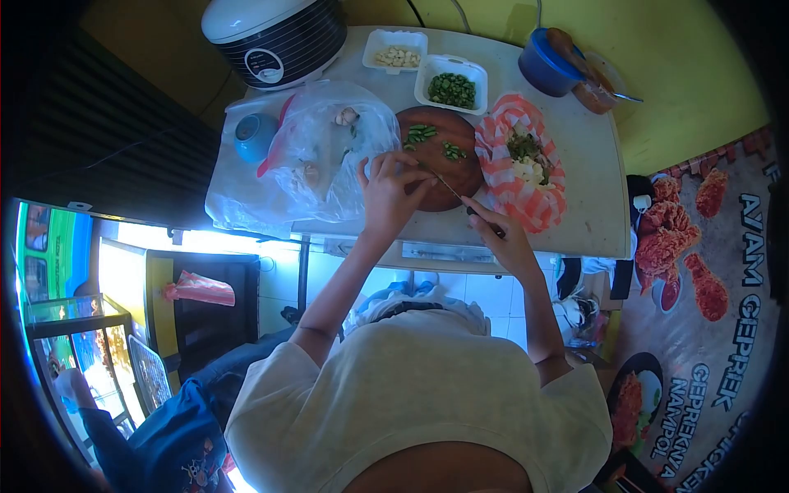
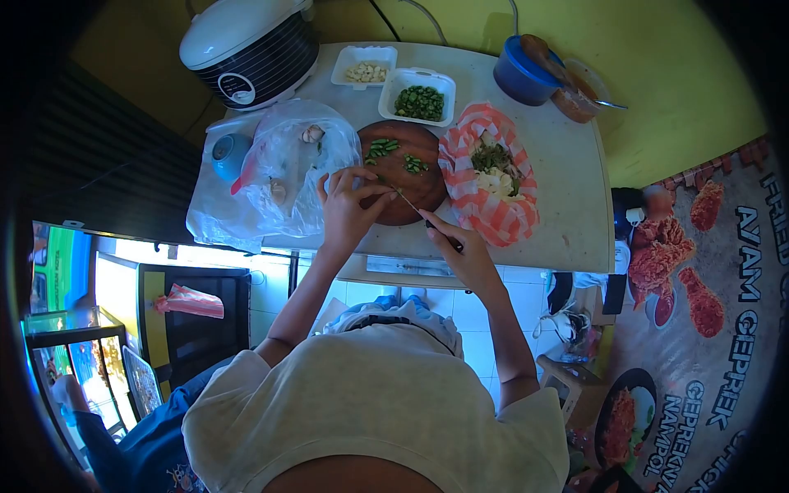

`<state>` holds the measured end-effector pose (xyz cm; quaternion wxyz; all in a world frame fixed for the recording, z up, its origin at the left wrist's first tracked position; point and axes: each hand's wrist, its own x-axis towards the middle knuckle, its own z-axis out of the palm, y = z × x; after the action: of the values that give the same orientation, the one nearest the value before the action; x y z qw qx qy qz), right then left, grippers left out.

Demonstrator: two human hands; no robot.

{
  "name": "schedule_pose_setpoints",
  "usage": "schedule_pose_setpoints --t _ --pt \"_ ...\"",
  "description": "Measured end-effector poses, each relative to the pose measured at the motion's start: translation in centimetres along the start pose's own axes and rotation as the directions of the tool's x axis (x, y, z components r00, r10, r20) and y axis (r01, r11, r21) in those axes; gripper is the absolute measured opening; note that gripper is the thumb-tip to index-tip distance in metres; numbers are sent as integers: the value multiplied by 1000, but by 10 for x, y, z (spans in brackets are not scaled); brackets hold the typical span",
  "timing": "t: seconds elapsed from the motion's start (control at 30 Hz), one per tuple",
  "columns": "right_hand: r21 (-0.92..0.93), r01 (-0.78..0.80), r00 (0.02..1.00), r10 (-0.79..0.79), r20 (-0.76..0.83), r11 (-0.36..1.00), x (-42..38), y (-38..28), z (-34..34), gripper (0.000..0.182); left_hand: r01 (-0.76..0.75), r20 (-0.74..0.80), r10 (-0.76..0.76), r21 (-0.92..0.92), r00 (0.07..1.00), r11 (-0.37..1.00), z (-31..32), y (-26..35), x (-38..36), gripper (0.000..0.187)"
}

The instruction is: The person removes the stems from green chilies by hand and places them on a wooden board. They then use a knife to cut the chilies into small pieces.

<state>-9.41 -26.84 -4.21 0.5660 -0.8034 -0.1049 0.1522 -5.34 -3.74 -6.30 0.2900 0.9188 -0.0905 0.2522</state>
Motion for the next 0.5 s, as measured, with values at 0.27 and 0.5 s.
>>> schedule_pose_setpoints --t 0.27,0.5 --pt "-88 -1 999 -3 -44 996 -6 -11 4 40 12 10 -12 -6 1000 1000 -2 1 1 11" --pt "-91 -14 998 8 -67 996 -6 -9 5 40 14 -2 -14 -12 1000 1000 1 2 2 11"
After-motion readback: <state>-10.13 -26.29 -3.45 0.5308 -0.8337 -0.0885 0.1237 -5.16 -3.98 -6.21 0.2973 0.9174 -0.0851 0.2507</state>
